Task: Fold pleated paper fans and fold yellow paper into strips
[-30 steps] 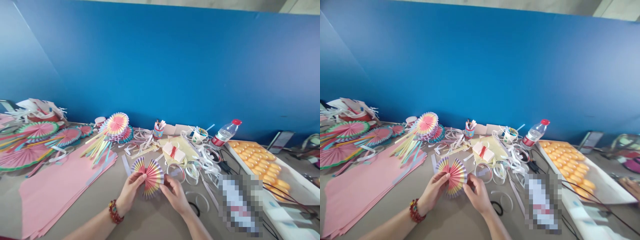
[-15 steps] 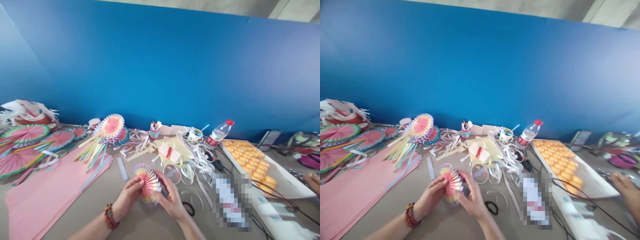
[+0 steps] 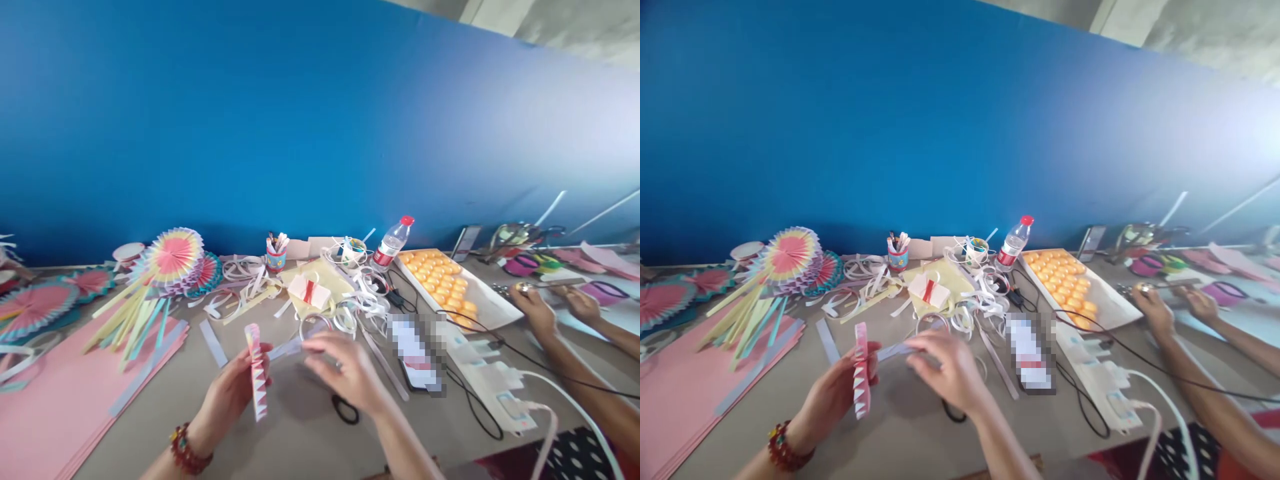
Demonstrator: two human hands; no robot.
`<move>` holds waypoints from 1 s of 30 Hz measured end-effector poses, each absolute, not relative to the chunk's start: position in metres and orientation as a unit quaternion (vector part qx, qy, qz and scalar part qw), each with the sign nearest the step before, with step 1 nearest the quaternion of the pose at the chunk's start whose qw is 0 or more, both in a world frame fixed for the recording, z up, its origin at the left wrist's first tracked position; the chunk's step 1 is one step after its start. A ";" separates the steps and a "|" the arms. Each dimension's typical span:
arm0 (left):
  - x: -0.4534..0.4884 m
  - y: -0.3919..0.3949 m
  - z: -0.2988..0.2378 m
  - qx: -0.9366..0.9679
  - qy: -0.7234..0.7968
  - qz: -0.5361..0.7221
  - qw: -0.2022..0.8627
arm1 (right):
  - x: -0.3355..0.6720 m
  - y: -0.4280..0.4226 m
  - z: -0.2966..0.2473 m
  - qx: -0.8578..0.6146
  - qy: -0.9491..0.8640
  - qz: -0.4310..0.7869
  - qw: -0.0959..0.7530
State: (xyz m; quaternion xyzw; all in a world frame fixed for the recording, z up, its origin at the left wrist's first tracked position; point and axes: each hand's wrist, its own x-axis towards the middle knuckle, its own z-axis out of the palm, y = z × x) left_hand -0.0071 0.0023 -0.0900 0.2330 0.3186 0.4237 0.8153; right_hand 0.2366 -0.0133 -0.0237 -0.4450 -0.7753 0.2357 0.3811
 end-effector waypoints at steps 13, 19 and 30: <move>-0.002 0.002 -0.084 0.327 0.355 0.347 0.804 | 0.247 0.013 -0.090 -0.540 -0.823 0.056 0.166; -0.007 0.006 -0.101 0.505 0.434 0.336 0.666 | 0.248 0.015 -0.086 -0.544 -0.818 0.044 0.179; -0.008 -0.004 -0.093 0.810 0.476 0.271 0.211 | 0.261 -0.006 -0.041 -0.439 -0.816 0.186 0.326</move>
